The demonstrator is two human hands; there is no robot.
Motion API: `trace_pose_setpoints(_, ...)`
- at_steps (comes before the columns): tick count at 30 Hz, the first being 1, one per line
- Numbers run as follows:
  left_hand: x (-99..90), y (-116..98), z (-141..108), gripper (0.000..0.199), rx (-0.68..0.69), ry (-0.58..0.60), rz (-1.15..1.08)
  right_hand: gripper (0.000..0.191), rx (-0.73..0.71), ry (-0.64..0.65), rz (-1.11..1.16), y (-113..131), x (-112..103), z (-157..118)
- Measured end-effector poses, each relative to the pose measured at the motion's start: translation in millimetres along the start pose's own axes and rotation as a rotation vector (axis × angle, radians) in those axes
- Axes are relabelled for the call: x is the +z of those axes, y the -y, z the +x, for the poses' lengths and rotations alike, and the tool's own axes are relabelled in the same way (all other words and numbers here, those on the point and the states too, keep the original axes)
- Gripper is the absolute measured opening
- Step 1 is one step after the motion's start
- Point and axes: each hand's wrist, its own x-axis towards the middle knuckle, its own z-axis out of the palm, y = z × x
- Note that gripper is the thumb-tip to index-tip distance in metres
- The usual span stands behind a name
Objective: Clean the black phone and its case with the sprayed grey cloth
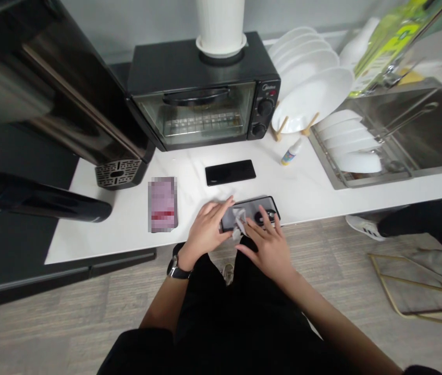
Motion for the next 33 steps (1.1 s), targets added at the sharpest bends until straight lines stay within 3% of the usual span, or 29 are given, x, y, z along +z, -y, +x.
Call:
trace_pose_setpoints(3,-2.3,-1.4,2.2,0.108,0.012,-0.008,-0.008,0.056,0.128,-0.084,-0.100,-37.6,-19.2,-13.6)
trace_pose_setpoints(5,-2.1,-0.5,3.7,0.108,0.020,-0.005,-0.006,0.058,0.182,-0.126,-0.123,-41.5,-17.0,-7.9)
trace_pose_setpoints(9,1.4,3.2,3.6,0.098,0.023,0.001,0.000,0.075,0.075,-0.089,-0.024,4.5,16.1,22.6)
trace_pose_setpoints(11,3.0,4.3,2.2,0.097,0.019,-0.001,0.012,0.076,-0.032,-0.058,0.057,31.3,29.0,31.0)
trace_pose_setpoints(13,3.5,3.9,0.5,0.102,0.011,0.003,0.023,0.072,-0.084,-0.032,0.102,40.7,30.0,28.9)
trace_pose_setpoints(15,2.6,2.1,-0.2,0.104,-0.003,0.003,0.021,0.064,-0.069,-0.016,0.087,27.3,19.6,18.2)
trace_pose_setpoints(17,0.7,-0.2,0.4,0.105,-0.014,-0.003,0.009,0.058,-0.010,-0.020,0.031,-1.5,3.4,4.0)
trace_pose_setpoints(19,-1.3,-1.8,2.2,0.106,-0.016,-0.012,-0.001,0.056,0.086,-0.065,-0.046,-30.1,-10.6,-6.9)
trace_pose_setpoints(21,-2.2,-1.8,4.4,0.107,-0.004,-0.009,-0.005,0.056,0.165,-0.113,-0.099,-43.5,-15.0,-8.1)
trace_pose_setpoints(23,-1.5,-0.4,6.0,0.105,0.008,-0.005,-0.002,0.061,0.170,-0.121,-0.089,-34.4,-6.7,1.5)
trace_pose_setpoints(27,2.4,4.0,5.0,0.098,0.012,0.008,0.008,0.074,-0.013,-0.060,0.074,23.6,25.4,28.2)
trace_pose_setpoints(29,3.3,5.0,3.0,0.102,0.003,0.014,0.015,0.072,-0.062,-0.039,0.125,40.9,31.2,30.1)
trace_pose_setpoints(31,2.8,4.3,1.6,0.105,-0.009,0.013,0.017,0.065,-0.051,-0.030,0.112,34.8,25.6,21.6)
trace_pose_setpoints(33,1.2,2.4,1.7,0.106,-0.009,0.010,0.011,0.057,-0.007,-0.031,0.053,9.4,12.5,7.1)
